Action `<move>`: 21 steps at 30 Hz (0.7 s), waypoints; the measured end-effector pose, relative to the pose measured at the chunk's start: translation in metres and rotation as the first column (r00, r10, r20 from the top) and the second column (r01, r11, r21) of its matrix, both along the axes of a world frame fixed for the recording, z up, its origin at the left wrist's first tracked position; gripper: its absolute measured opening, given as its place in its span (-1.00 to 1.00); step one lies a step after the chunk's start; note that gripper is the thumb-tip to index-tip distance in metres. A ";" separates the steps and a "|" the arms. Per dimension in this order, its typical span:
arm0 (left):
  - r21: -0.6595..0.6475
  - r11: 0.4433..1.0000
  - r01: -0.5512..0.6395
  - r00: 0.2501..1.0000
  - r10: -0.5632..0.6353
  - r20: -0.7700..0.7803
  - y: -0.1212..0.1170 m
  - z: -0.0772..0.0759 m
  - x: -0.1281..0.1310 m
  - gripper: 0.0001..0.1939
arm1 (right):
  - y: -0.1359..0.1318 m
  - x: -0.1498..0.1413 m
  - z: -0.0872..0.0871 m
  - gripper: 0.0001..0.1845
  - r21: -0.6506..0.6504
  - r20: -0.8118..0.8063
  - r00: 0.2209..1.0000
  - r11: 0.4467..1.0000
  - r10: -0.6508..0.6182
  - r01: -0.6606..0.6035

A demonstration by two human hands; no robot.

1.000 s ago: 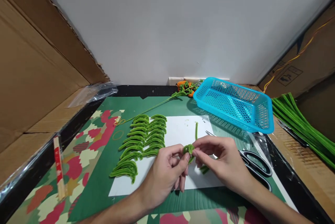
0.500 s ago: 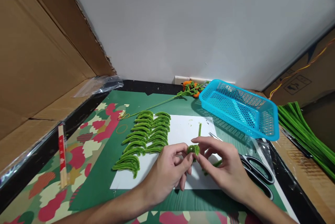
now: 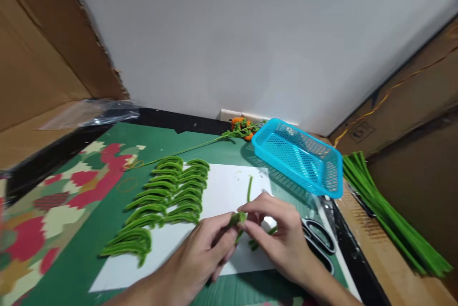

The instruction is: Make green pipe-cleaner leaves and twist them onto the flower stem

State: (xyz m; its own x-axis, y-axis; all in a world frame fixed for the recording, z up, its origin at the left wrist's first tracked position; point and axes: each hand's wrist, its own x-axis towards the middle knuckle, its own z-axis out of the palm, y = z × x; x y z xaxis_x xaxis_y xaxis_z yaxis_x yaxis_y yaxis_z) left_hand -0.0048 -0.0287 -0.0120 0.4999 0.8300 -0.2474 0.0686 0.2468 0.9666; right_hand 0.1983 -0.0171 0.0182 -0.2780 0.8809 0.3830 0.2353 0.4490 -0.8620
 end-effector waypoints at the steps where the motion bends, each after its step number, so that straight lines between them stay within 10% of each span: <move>1: -0.011 1.000 -0.007 1.000 0.007 0.019 -0.001 -0.004 -0.001 -0.56 | 0.001 -0.001 0.000 -0.89 0.001 -0.023 1.000 1.000 -0.007 0.007; 11: -0.011 1.000 0.006 0.998 -0.006 0.067 -0.002 0.002 -0.005 -0.55 | 0.000 -0.002 -0.002 -0.87 -0.011 -0.021 0.998 0.999 0.051 -0.052; 21: -0.056 0.998 0.002 0.968 0.012 0.250 0.008 0.000 0.006 -0.57 | -0.003 -0.003 -0.008 -0.77 0.450 0.064 0.997 0.893 -0.051 0.017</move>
State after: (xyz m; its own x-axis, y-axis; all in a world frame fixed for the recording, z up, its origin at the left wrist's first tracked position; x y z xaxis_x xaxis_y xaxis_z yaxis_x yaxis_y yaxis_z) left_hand 0.0007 -0.0210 -0.0122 0.5473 0.8214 -0.1603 -0.1752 0.2997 0.9378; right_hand 0.1955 -0.0200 0.0098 -0.2932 0.6296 0.7194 0.3113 0.7744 -0.5509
